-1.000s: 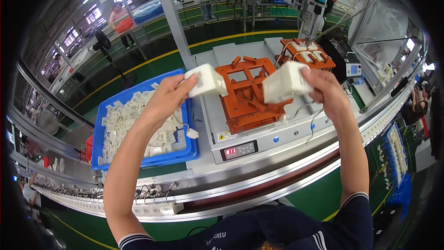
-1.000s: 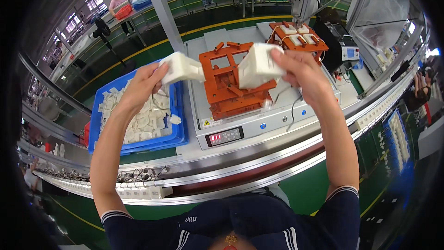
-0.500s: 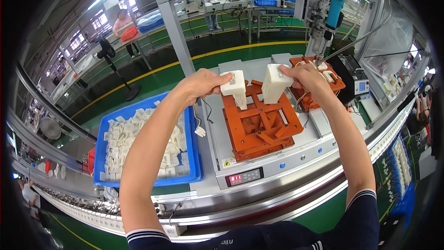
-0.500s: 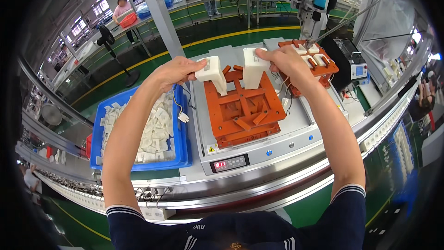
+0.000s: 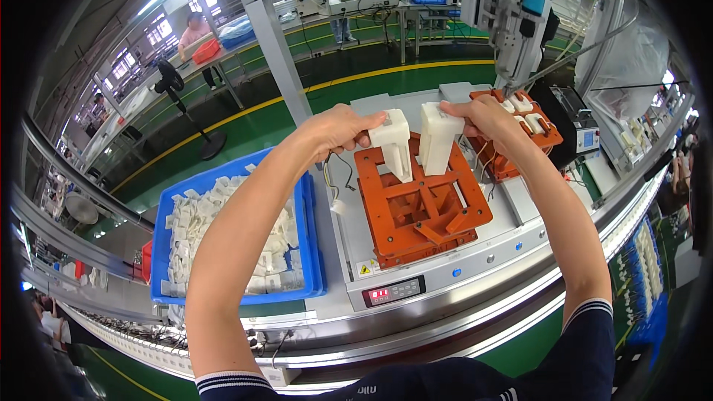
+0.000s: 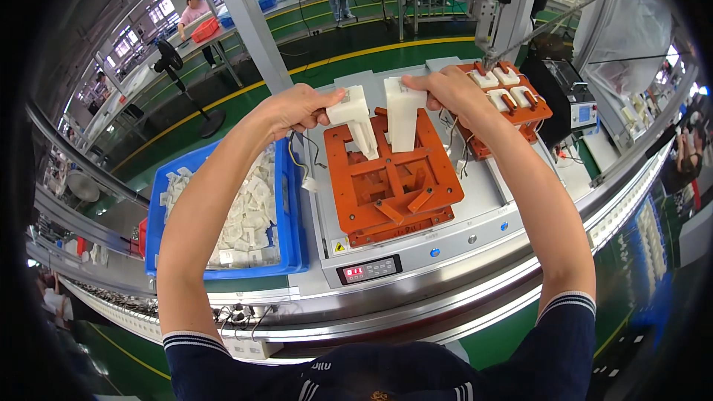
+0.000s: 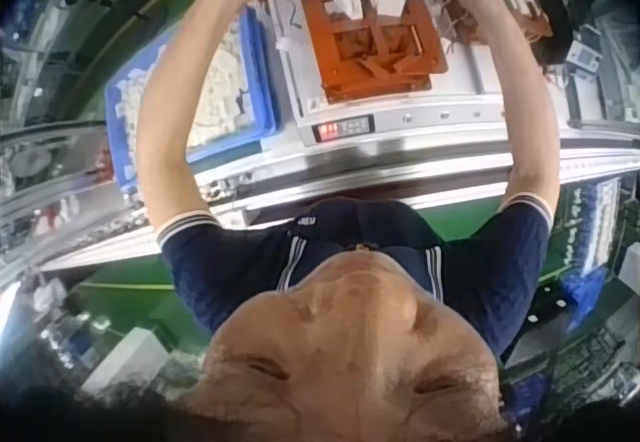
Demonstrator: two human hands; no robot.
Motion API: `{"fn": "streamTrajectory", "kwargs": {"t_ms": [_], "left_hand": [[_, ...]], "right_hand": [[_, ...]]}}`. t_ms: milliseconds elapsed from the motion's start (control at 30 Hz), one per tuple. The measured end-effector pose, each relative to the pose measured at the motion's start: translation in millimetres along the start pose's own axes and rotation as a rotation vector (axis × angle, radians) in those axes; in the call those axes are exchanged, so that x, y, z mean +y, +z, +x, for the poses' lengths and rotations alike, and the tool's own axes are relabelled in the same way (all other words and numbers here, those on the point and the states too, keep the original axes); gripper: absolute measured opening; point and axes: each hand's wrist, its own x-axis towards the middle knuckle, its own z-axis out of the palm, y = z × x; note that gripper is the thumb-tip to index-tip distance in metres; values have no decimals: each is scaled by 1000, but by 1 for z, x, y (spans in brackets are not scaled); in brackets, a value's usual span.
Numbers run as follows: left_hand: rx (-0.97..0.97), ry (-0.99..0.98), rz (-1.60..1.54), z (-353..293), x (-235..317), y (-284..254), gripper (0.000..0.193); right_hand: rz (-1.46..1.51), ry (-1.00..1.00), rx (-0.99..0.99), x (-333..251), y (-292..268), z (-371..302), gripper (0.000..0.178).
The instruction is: Placing small white components into a molding fixture and then transferring them to a conveyor belt.
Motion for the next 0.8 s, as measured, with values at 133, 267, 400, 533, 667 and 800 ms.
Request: {"fn": "streamTrajectory", "kwargs": {"t_ms": [133, 267, 400, 533, 667, 800], "left_hand": [[26, 109, -42, -5, -10, 5, 58], [21, 221, -20, -21, -11, 10, 59], [49, 248, 47, -22, -2, 15, 59], [14, 172, 72, -20, 1, 22, 55], [19, 33, 53, -10, -4, 33, 53], [-1, 20, 108, 0, -29, 50, 53]], "right_hand": [[-73, -96, 46, -5, 7, -6, 50], [-127, -76, 44, -6, 8, -8, 52], [-164, -104, 17, -6, -1, -1, 53], [-237, -56, -53, -13, -4, 0, 53], [-327, -59, -124, 0, 7, 0, 57], [-429, -115, -173, 21, 21, -1, 59]]}}
